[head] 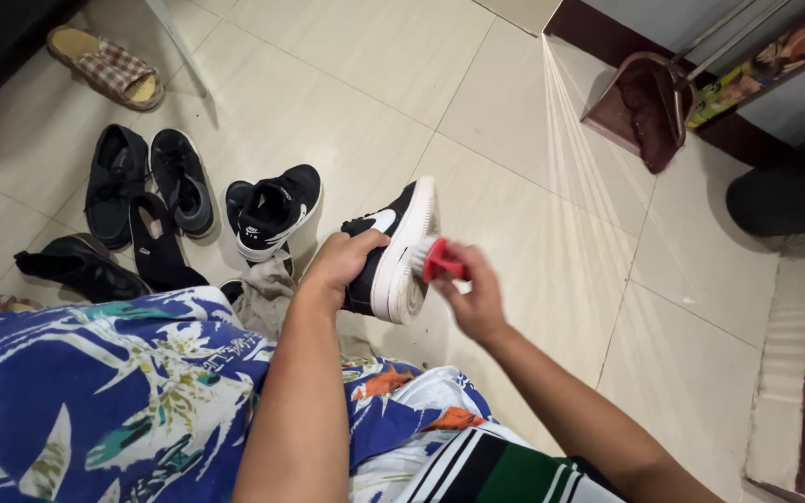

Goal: Clean a pair of black sneakers using a rag and a brush.

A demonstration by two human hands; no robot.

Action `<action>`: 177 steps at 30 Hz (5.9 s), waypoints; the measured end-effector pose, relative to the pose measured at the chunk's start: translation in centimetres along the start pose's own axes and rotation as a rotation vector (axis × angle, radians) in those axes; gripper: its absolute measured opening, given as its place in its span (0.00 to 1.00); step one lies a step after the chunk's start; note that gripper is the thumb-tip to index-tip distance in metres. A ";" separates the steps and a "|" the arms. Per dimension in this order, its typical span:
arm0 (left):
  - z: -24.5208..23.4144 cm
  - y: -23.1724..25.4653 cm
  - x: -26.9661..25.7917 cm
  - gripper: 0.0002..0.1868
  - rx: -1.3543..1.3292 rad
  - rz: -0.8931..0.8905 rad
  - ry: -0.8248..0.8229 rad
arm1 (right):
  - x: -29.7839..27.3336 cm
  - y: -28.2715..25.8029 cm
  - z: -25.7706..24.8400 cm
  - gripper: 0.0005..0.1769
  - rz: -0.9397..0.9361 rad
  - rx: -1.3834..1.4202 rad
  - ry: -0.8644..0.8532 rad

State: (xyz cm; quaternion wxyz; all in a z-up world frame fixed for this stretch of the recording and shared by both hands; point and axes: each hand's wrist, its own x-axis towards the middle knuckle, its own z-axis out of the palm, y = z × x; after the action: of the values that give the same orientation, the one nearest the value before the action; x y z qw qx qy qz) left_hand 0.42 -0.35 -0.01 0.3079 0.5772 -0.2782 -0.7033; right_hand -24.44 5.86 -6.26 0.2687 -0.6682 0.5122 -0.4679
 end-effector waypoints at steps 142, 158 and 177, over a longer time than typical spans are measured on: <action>-1.7 3.8 0.0 0.71 -0.597 0.567 -0.644 | 23.0 -12.6 8.6 0.32 -0.539 -0.235 -0.304; -3.6 2.5 0.6 0.78 -0.666 0.900 -0.411 | 9.3 -13.1 10.2 0.30 -0.367 -0.028 -0.183; -1.8 1.0 1.8 0.74 -0.593 0.715 -0.546 | 21.0 -13.0 10.0 0.29 -0.263 0.101 -0.255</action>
State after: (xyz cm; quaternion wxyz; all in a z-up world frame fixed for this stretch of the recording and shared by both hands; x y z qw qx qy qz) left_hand 2.05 -2.48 -0.72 0.5945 0.1310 -0.3168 -0.7274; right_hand -9.03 -10.73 7.82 0.3012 -0.7690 0.3578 -0.4358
